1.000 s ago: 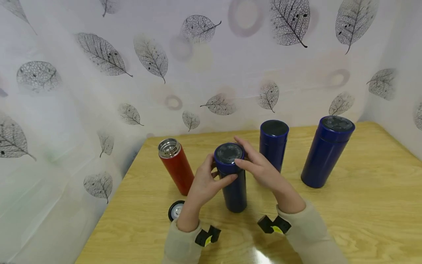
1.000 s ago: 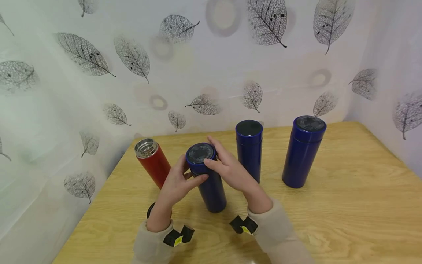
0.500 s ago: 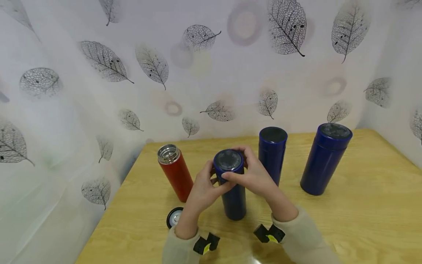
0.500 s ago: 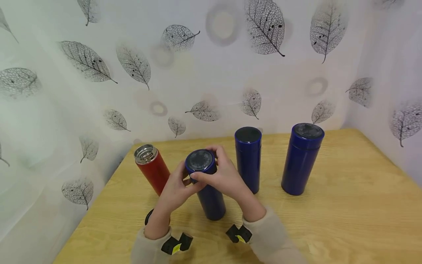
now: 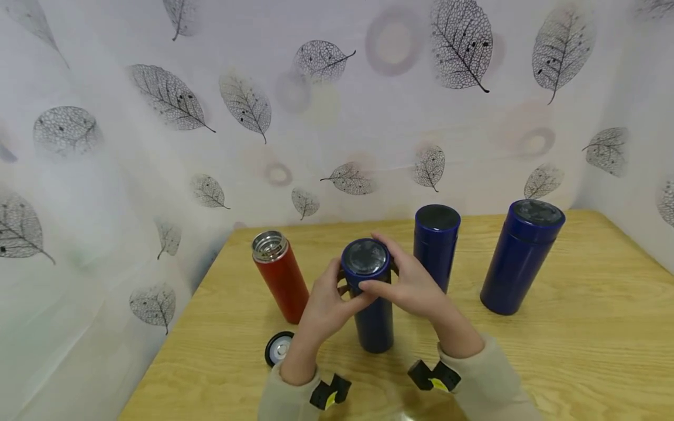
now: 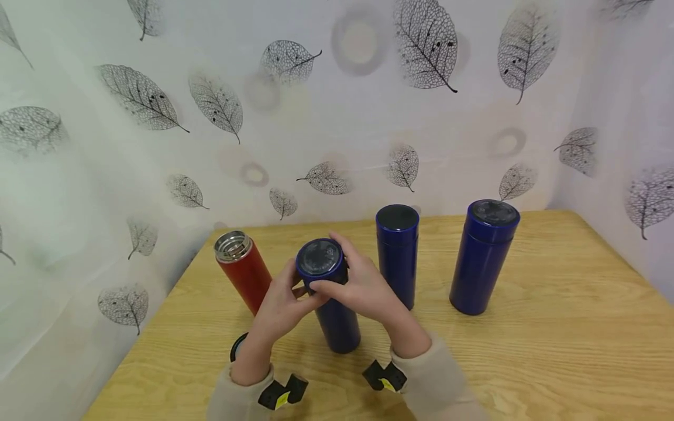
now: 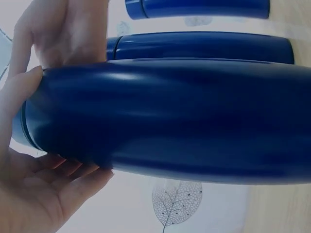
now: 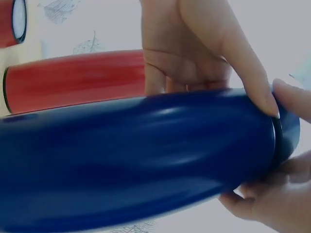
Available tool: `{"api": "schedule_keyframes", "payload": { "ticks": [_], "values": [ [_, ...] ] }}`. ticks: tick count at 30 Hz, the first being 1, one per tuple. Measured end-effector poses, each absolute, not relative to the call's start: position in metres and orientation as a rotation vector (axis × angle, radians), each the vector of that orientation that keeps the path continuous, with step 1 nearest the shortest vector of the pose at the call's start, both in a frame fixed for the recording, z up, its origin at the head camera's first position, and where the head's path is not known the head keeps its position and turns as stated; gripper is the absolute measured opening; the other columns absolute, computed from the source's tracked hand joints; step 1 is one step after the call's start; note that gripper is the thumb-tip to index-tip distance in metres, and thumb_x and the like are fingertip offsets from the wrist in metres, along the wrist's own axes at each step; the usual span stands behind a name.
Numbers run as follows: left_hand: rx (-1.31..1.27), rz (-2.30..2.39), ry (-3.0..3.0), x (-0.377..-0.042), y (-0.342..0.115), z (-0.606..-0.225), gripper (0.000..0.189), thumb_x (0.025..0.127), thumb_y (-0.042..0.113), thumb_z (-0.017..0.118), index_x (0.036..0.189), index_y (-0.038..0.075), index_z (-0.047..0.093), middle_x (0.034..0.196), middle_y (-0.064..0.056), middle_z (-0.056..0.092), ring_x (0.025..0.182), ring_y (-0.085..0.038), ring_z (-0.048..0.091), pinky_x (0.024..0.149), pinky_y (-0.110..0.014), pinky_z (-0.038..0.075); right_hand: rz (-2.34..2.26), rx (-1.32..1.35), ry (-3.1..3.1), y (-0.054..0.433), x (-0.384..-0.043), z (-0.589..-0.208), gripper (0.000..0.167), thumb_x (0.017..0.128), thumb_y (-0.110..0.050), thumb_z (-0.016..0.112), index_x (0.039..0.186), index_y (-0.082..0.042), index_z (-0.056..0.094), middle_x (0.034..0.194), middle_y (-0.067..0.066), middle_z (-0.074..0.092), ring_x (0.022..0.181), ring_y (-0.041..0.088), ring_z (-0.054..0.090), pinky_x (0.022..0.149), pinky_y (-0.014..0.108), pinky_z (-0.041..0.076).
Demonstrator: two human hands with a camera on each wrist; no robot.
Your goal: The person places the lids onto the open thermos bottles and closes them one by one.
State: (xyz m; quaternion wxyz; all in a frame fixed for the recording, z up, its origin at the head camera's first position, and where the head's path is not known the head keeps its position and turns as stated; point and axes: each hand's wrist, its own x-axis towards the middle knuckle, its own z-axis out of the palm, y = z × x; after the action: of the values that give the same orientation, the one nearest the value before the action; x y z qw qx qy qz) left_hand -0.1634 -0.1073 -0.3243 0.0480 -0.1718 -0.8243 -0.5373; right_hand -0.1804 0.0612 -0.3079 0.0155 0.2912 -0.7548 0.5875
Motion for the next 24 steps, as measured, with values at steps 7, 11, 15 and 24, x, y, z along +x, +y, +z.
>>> {"api": "schedule_keyframes", "payload": {
  "ticks": [7,11,15,24],
  "values": [
    [-0.535,-1.583,-2.509,-0.164,-0.106,-0.325,0.06,0.076,0.021,0.07,0.126,0.006,0.04,0.121,-0.009,0.048,0.107,-0.026,0.049,0.081,-0.043,0.045,1.748,0.709,-2.356,0.052,-0.181,-0.312,0.072,0.068,-0.019,0.077,0.126,-0.006,0.038,0.119,0.01,0.045,0.106,0.022,0.044,0.086,0.042,0.037],
    [-0.528,-1.602,-2.525,-0.164,-0.106,-0.323,0.059,0.077,0.021,0.07,0.126,0.008,0.039,0.121,-0.006,0.048,0.107,-0.023,0.048,0.082,-0.041,0.045,1.806,0.792,-2.362,0.053,-0.182,-0.313,0.067,0.075,-0.02,0.071,0.127,-0.006,0.031,0.121,0.013,0.04,0.108,0.024,0.043,0.088,0.042,0.037],
    [-0.529,-1.613,-2.535,-0.163,-0.106,-0.322,0.062,0.077,0.024,0.069,0.128,0.008,0.038,0.121,-0.006,0.048,0.106,-0.021,0.048,0.081,-0.039,0.045,1.89,1.011,-2.321,0.06,-0.184,-0.311,0.065,0.084,-0.014,0.06,0.135,-0.005,0.02,0.132,0.016,0.033,0.118,0.027,0.037,0.094,0.048,0.031],
    [-0.542,-1.605,-2.532,-0.163,-0.106,-0.322,0.06,0.077,0.019,0.069,0.126,0.007,0.038,0.12,-0.006,0.049,0.105,-0.021,0.048,0.081,-0.04,0.045,1.982,0.859,-2.296,0.056,-0.184,-0.312,0.072,0.072,-0.007,0.072,0.125,-0.005,0.025,0.119,0.014,0.042,0.106,0.026,0.045,0.091,0.044,0.032]
  ]
}}
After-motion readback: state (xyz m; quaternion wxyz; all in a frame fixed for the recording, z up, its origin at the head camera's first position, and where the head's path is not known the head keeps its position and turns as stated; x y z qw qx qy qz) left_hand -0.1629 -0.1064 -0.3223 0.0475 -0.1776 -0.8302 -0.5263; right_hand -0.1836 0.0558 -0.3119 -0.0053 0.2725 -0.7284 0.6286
